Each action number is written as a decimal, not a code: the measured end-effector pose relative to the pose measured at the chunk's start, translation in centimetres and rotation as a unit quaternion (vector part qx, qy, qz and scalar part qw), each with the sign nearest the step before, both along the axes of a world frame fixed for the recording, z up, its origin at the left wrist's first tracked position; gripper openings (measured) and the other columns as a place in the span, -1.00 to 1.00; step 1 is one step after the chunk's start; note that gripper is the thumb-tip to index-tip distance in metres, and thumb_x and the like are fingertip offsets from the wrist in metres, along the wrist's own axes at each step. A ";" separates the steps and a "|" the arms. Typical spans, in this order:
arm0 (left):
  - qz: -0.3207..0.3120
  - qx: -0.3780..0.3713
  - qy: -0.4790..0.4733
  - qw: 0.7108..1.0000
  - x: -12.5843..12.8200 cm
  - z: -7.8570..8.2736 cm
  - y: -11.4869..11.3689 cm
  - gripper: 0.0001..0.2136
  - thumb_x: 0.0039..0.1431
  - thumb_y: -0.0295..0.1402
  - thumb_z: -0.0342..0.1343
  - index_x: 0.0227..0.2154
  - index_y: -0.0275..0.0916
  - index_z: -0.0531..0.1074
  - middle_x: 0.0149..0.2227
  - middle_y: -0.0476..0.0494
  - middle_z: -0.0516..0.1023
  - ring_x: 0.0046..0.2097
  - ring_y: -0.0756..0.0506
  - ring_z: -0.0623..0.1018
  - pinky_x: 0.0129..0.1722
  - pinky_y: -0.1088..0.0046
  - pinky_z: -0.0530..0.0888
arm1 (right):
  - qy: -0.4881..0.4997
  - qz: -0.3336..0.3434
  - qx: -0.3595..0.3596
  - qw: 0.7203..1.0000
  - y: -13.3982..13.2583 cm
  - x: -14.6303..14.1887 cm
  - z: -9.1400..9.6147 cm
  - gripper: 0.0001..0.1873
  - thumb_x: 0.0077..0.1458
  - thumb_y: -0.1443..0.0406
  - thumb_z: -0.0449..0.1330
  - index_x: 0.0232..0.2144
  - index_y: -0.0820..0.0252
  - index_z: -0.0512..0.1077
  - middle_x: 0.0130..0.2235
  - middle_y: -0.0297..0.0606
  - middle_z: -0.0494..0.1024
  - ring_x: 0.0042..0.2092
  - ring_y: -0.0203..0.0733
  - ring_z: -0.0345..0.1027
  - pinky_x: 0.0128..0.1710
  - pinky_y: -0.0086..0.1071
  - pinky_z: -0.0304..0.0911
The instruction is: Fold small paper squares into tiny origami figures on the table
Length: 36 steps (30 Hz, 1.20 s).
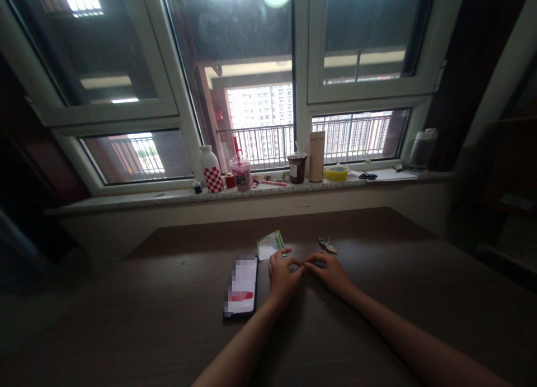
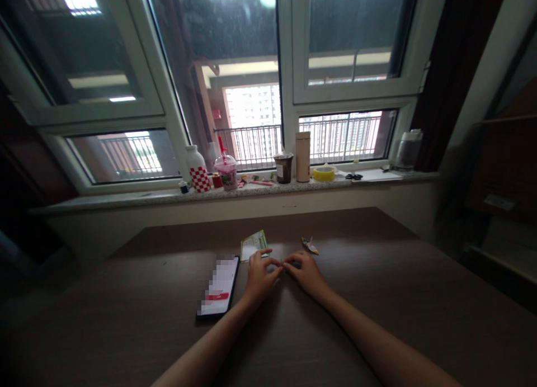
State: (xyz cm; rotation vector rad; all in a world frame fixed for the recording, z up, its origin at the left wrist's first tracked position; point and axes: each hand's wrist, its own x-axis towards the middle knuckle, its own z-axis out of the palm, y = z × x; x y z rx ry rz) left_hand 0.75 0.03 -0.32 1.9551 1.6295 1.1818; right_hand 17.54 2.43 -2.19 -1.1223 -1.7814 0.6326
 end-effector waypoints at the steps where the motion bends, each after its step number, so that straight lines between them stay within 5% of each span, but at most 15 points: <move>1: 0.000 -0.003 -0.001 1.000 0.0 0.0 0.0 -0.97 -0.01 -0.39 0.30 -0.47 -0.11 0.59 0.04 -0.13 0.42 0.14 -0.23 0.33 0.19 0.10 0.22 | -0.001 0.000 0.003 1.000 0.0 0.0 0.0 -0.85 0.03 0.23 0.23 -0.43 0.17 0.56 -0.29 -0.16 0.59 -0.15 -0.04 0.41 -0.06 -0.20 0.25; 13: 0.002 0.014 -0.016 1.000 0.1 -0.1 0.0 -0.92 0.00 -0.44 0.22 -0.49 -0.13 0.57 -0.01 -0.09 0.45 0.10 -0.20 0.34 0.18 0.13 0.22 | -0.024 -0.036 0.074 0.996 -0.8 -0.4 0.5 -0.93 -0.01 0.36 0.19 -0.45 0.14 0.49 -0.36 -0.26 0.54 -0.21 -0.10 0.39 -0.06 -0.19 0.22; 20: -0.003 0.021 -0.009 1.000 0.2 0.3 -0.3 -0.92 0.04 -0.37 0.19 -0.41 -0.10 0.58 -0.18 -0.08 0.54 -0.01 -0.17 0.42 0.11 0.17 0.27 | -0.049 -0.065 0.105 0.991 -1.4 -0.6 1.7 -0.93 -0.06 0.38 0.23 -0.49 0.10 0.48 -0.41 -0.36 0.54 -0.23 -0.11 0.41 0.19 -0.01 -0.08; 29: -0.040 -0.003 -0.046 0.998 0.3 1.0 -0.6 -0.91 0.05 -0.37 0.12 -0.45 -0.15 0.53 -0.32 -0.01 0.64 -0.13 -0.14 0.55 0.28 -0.05 -0.10 | -0.068 -0.054 0.111 0.990 -1.3 -0.5 1.3 -0.94 -0.03 0.36 0.23 -0.45 0.09 0.48 -0.37 -0.36 0.55 -0.17 -0.11 0.40 0.21 0.01 -0.11; 36: -0.024 -0.009 -0.050 0.998 0.3 1.1 -0.6 -0.91 0.04 -0.36 0.12 -0.45 -0.15 0.52 -0.35 0.00 0.64 -0.18 -0.14 0.58 0.28 -0.04 -0.04 | -0.065 -0.056 0.111 0.990 -1.5 -0.7 1.3 -0.98 -0.02 0.32 0.25 -0.44 0.08 0.48 -0.34 -0.31 0.58 -0.17 -0.08 0.40 0.23 0.07 -0.15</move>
